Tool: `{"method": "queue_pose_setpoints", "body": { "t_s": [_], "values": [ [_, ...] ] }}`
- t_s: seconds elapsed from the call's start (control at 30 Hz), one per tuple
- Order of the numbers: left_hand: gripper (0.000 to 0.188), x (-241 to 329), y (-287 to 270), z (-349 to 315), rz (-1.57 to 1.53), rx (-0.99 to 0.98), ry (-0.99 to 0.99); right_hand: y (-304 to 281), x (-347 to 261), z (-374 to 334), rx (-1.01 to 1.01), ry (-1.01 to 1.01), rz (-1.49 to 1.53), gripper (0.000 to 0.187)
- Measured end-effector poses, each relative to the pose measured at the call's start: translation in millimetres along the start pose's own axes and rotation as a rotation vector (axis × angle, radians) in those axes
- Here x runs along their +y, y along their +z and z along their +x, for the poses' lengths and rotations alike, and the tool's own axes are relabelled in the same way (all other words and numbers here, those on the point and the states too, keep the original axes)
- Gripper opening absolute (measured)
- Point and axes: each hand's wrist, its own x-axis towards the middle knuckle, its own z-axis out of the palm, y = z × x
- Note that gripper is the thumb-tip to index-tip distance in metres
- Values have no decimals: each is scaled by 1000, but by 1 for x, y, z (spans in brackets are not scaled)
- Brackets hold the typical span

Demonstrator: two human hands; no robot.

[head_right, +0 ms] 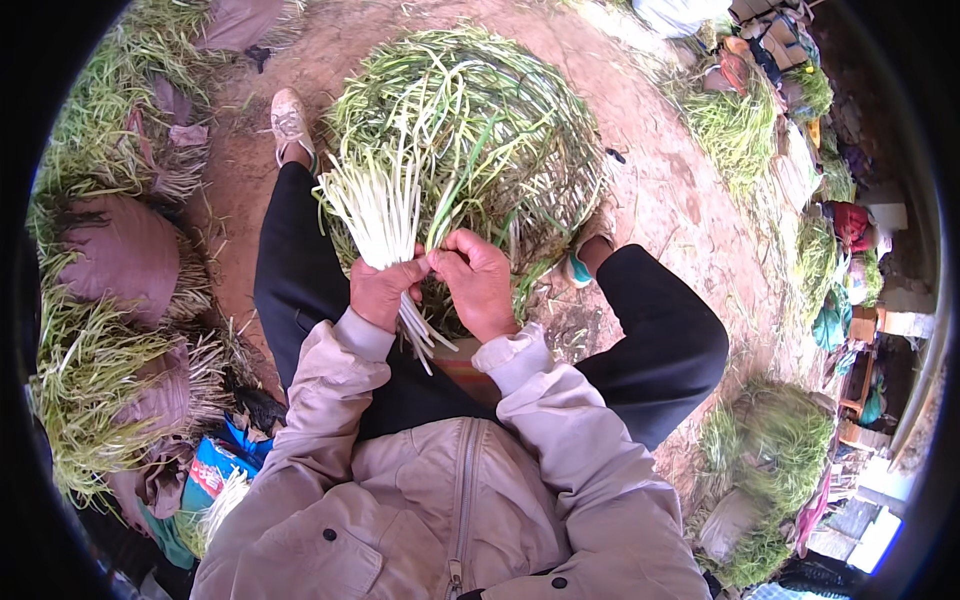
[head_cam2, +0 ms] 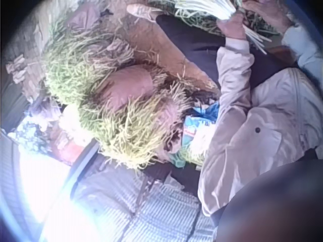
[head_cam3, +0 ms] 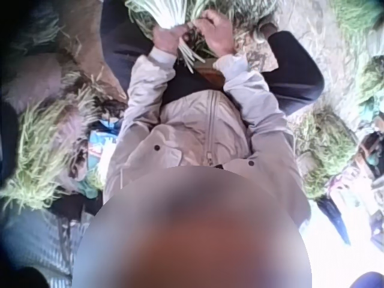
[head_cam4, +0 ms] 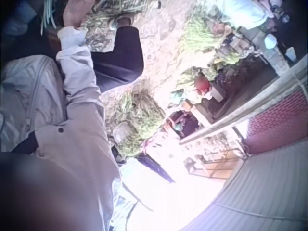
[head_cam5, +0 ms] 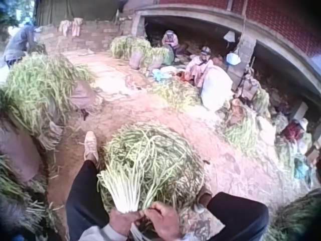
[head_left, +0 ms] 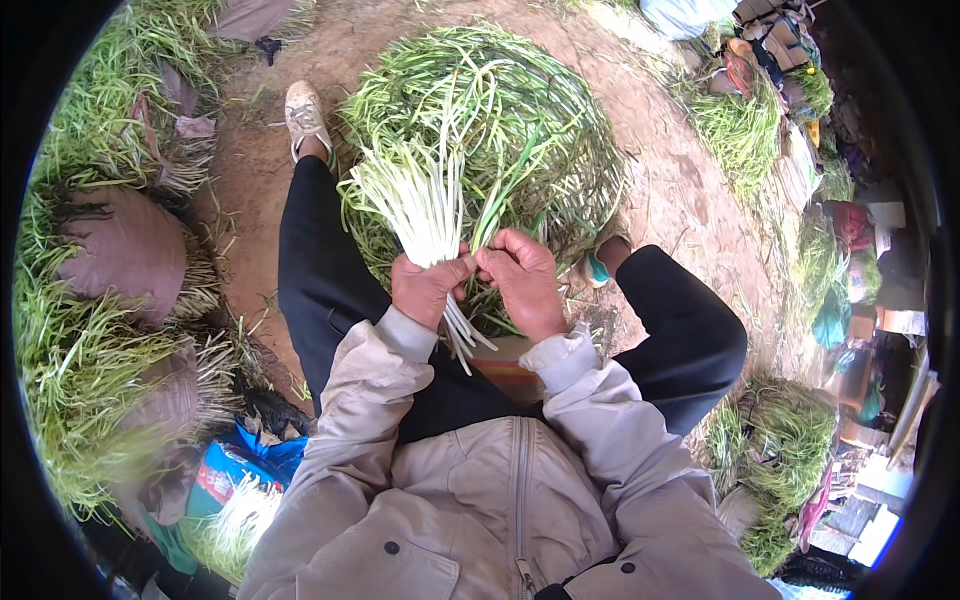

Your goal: The person sits on the ground and gathers long green grass stalks into a bundle, aligning them and securing the bundle with a rubber band. The person repeats this process to form multiple bundles.

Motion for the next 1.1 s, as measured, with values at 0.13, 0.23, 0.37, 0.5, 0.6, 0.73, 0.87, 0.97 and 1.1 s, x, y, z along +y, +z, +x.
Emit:
{"method": "queue_pose_setpoints", "body": {
  "t_s": [0.13, 0.23, 0.37, 0.5, 0.6, 0.73, 0.87, 0.97, 1.1],
  "values": [
    [20, -4, 2, 1, 11, 56, -12, 1, 13, 7, 55, 47, -43, 14],
    [20, -8, 2, 2, 0, 101, -40, 2, 16, 9, 68, 87, -27, 16],
    [20, -13, -4, 6, -37, 165, -136, 5, 18, 7, 49, 126, 16, 16],
    [19, -14, -10, 13, -167, 174, -162, 0, 23, -5, -115, 105, 41, 11],
    [21, -11, -16, 15, -197, 185, -183, -17, 35, -24, -264, 124, -266, 13],
    [22, -8, -17, 12, -105, 187, -151, -59, 65, -54, -398, 423, -528, 21],
    [22, -9, -14, 11, -76, 203, -127, -86, 82, -64, -380, 177, -907, 17],
    [21, -12, -11, 10, -32, 202, -107, -78, 70, -55, -220, 104, -891, 18],
    [16, -21, -6, 8, 33, 178, -98, -40, 40, -23, -106, 291, -247, 23]
  ]
}}
